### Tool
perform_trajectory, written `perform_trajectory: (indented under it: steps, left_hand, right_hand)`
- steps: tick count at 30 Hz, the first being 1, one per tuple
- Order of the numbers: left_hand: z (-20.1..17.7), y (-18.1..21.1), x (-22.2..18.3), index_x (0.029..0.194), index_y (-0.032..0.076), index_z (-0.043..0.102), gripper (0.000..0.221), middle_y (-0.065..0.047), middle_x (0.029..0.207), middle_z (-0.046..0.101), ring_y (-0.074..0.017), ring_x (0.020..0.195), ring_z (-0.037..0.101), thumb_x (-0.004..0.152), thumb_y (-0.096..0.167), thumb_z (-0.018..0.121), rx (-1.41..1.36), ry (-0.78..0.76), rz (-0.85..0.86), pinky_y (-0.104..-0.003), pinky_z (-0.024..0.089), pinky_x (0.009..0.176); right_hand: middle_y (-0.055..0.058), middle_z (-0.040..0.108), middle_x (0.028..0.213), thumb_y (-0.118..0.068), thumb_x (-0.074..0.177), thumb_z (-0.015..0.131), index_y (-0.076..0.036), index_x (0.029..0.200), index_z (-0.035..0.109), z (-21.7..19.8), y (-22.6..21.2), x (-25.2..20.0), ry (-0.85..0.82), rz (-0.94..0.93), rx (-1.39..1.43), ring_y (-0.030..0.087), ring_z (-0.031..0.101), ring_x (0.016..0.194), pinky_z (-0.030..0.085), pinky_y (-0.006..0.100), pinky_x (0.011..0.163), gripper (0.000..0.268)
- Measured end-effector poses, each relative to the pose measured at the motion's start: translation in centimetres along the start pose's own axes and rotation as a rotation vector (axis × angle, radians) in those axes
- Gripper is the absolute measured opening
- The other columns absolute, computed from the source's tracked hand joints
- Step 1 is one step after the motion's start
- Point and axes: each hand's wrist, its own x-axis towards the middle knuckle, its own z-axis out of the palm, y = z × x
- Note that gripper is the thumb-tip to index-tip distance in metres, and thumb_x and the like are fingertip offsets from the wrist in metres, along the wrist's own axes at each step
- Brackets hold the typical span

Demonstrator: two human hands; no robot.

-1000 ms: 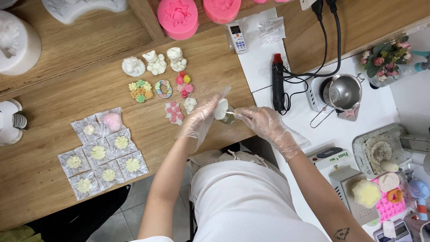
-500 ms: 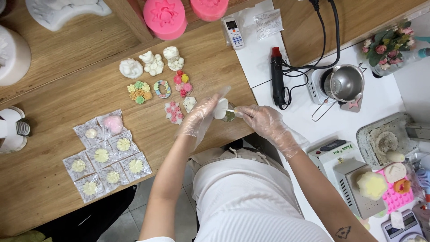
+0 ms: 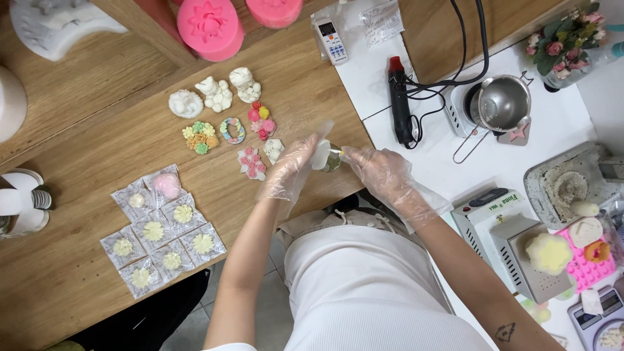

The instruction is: Scraping and mixing a white base material with green particles in a small plastic cup using a spatula.

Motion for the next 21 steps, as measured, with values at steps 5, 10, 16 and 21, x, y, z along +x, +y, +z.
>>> perform_trajectory:
  steps: [5, 10, 16, 21]
  left_hand:
    - [0.0, -0.7, 0.8, 0.139, 0.004, 0.064, 0.089, -0.015, 0.129, 0.066, -0.0254, 0.121, 0.057, 0.083, 0.074, 0.059, 0.109, 0.014, 0.026, -0.039, 0.044, 0.103]
    - [-0.7, -2.3, 2.4, 0.134, 0.005, 0.064, 0.087, -0.014, 0.131, 0.067, -0.0261, 0.126, 0.059, 0.083, 0.074, 0.057, 0.194, 0.074, -0.006, -0.039, 0.044, 0.105]
    - [-1.6, -4.5, 5.0, 0.124, 0.003, 0.07, 0.08, -0.017, 0.115, 0.075, -0.0299, 0.11, 0.069, 0.088, 0.071, 0.046, 0.444, 0.104, 0.014, -0.04, 0.052, 0.095]
    - [-1.8, -5.2, 5.3, 0.122, 0.006, 0.069, 0.076, -0.014, 0.11, 0.076, -0.027, 0.104, 0.07, 0.091, 0.069, 0.038, 0.417, 0.13, -0.054, -0.04, 0.053, 0.089]
  right_hand:
    - [0.004, 0.076, 0.09, -0.031, 0.097, 0.067, -0.027, 0.115, 0.074, 1.0, -0.2, -0.2, 0.049, -0.003, 0.049, 0.027, 0.071, 0.065, 0.058, 0.041, 0.058, 0.02]
    - [0.006, 0.075, 0.083, -0.032, 0.096, 0.067, -0.026, 0.113, 0.076, -0.7, -0.9, 0.0, -0.038, -0.038, 0.107, 0.029, 0.07, 0.063, 0.057, 0.042, 0.054, 0.02]
    - [0.008, 0.075, 0.083, -0.032, 0.099, 0.065, -0.02, 0.113, 0.076, -1.0, -1.8, 0.0, 0.039, 0.052, 0.118, 0.028, 0.071, 0.065, 0.058, 0.041, 0.058, 0.021]
    - [0.009, 0.076, 0.084, -0.031, 0.099, 0.067, -0.017, 0.112, 0.076, -2.1, -2.1, -0.2, 0.085, 0.041, 0.176, 0.028, 0.072, 0.065, 0.058, 0.041, 0.057, 0.021]
